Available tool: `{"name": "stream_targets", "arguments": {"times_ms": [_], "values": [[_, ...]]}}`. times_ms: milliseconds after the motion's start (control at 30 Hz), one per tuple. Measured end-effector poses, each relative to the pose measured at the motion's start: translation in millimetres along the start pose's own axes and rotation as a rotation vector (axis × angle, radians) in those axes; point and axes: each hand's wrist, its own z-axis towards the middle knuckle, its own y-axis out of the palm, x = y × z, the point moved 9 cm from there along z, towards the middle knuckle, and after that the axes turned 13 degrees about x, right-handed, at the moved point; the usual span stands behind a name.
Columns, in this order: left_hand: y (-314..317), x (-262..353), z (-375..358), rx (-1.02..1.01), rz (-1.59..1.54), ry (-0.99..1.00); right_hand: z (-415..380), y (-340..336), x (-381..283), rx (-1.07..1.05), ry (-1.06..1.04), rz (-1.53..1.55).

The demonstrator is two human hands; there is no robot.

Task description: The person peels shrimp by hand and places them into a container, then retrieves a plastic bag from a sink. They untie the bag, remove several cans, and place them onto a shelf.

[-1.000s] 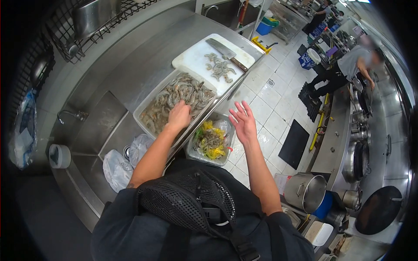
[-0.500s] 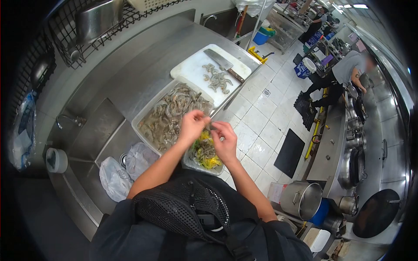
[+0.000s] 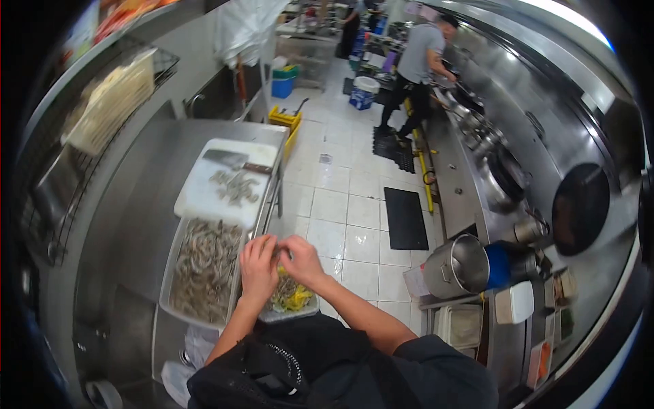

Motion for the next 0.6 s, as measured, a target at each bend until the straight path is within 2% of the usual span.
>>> {"name": "stream_targets", "arguments": {"times_ms": [33,133,200,300,367,400,500,600], "values": [[6,-1,-1,-0.004,-0.016,0.024,-3,5,0,-0.092,0.035,0.051],[29,-11,-12,-0.105,-0.025,0.071,-4,1,5,-0.074,0.089,0.125],[39,-21,-16,-0.173,-0.061,-0.009,-6,0,12,-0.085,0.082,0.091],[48,-27,-22,-0.166,-0.074,-0.030,-13,6,30,-0.102,0.154,0.177],[54,-32,-28,-0.156,-0.101,-0.052,-29,22,73,-0.101,0.573,0.447],[57,-35,-30,-0.158,-0.129,-0.088,-29,22,75,-0.098,0.570,0.451],[61,-47,-37,-0.192,-0.138,-0.153,-43,26,99,-0.051,0.935,0.733],[64,-67,-53,-0.235,-0.089,-0.183,-36,14,103,0.023,0.941,0.716]]}}
